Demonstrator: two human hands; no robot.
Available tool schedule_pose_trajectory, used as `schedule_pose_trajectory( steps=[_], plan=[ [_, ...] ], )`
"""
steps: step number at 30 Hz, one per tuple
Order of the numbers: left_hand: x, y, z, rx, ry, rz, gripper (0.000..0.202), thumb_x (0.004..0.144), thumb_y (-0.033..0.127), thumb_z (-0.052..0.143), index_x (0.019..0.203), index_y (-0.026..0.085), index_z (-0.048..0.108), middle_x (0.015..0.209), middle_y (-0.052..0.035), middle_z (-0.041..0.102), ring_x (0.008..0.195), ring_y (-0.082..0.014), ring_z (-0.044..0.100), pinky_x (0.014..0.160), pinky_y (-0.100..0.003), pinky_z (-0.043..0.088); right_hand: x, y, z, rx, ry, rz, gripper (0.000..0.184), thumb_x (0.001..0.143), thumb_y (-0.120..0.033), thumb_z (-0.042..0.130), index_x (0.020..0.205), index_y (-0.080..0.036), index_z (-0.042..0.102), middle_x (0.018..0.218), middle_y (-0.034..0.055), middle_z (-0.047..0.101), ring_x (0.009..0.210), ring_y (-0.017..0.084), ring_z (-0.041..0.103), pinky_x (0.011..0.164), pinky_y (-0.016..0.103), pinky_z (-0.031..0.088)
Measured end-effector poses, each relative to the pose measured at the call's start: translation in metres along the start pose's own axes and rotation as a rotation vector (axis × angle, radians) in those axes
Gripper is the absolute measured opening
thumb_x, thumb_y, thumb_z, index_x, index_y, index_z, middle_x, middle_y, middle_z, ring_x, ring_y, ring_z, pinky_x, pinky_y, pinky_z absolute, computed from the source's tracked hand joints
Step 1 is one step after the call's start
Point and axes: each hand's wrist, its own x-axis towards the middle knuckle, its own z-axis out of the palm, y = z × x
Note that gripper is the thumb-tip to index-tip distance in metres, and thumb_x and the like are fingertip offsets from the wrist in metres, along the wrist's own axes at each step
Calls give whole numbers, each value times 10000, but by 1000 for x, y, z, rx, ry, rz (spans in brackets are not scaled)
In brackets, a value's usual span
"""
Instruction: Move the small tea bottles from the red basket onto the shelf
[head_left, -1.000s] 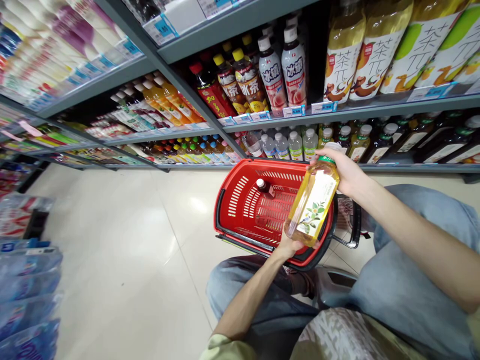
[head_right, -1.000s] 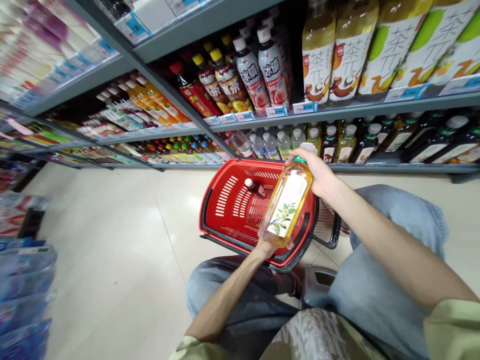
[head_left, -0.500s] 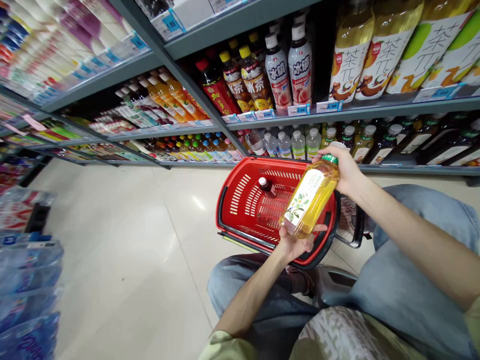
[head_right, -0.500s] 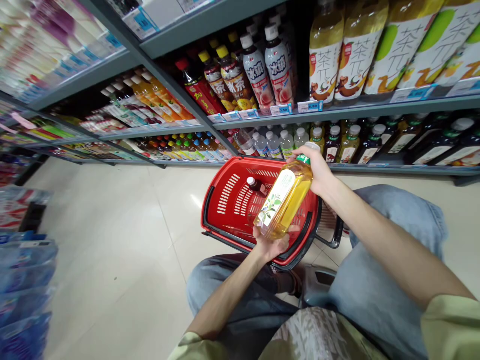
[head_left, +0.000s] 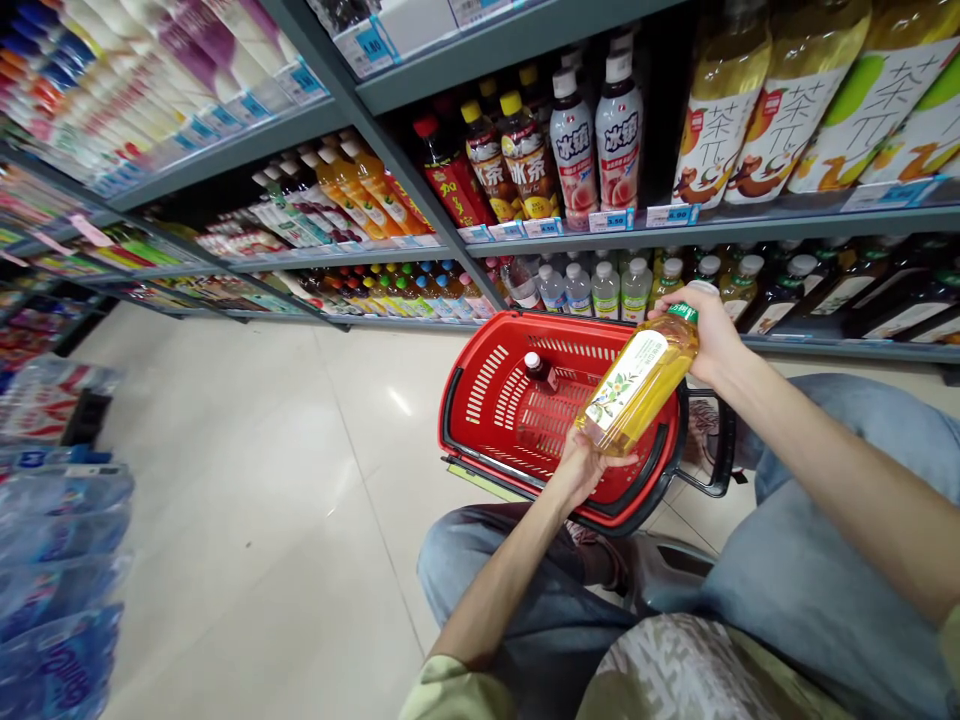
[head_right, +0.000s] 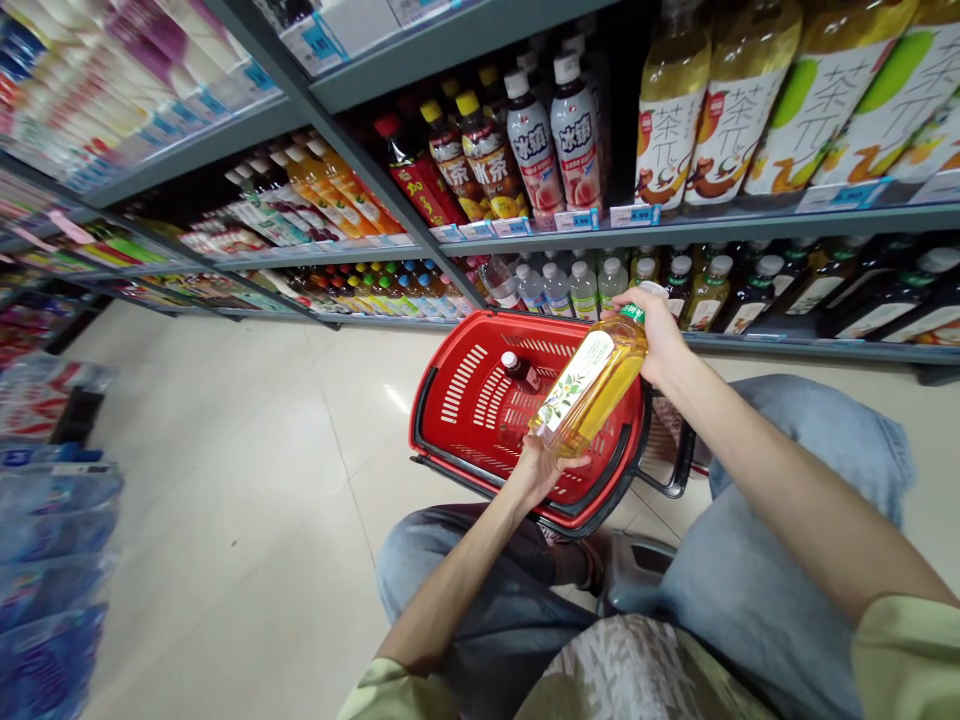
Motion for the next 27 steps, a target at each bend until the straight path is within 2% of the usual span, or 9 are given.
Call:
schedule_pose_trajectory(
  steps=[3,9,14,17,19,22,25,27],
  plan=[
    [1,-3,1,29,10,46,1012,525,743,842,1330,190,577,1262,-149,679,993,-309,729,716,-415,649,1,-1,-4,26,44,25,263,677,-323,760,720,-249,511,596,1,608,549,182,619,472,299,525],
    [3,-1,3,67,29,79,994,573,775,799,1327,171,563,1240,-172,696,1009,-318,737,709,-379,652,-1,-3,-9,67,39,81,191,704,-250,696,697,-226,506,637,-1,624,533,141,604,522,275,545],
    [4,4,2,25,40,50,1009,577,788,795,1321,139,587,1196,-170,714,928,-287,746,601,-309,631,-5,-5,-11,70,-18,-15,290,687,-308,781,725,-235,503,643,-1,626,570,171,628,548,313,569],
    [6,5,3,-90,21,-44,921,689,820,693,1320,154,607,1167,-169,729,881,-271,748,582,-293,616,-12,-9,-8,48,-46,-24,300,687,-356,800,750,-238,532,659,12,648,622,197,654,555,326,571],
    [7,5,3,-200,28,-138,868,796,840,549,1302,139,622,1061,-164,752,776,-235,743,573,-282,603,-17,-12,-4,29,-77,-27,288,685,-356,797,751,-235,544,677,16,663,664,205,671,572,320,571],
    [8,4,4,-341,85,-260,745,932,749,440,1254,109,645,960,-151,759,596,-151,687,551,-238,573,-24,-14,4,9,-129,-41,285,673,-332,803,744,-227,548,687,12,667,702,210,687,615,321,571],
    [7,2,4,-376,55,-345,662,986,647,427,1304,103,628,1173,-207,728,560,-117,663,553,-238,563,-27,-14,10,15,-158,-34,297,654,-326,807,741,-222,544,693,15,667,711,216,690,639,333,571],
    [7,2,3,-354,-2,-369,694,978,659,422,1358,107,604,1309,-236,670,585,-127,676,577,-268,574,-27,-14,12,27,-146,-35,300,648,-336,798,736,-222,535,697,19,666,719,217,691,652,335,573]
  ],
)
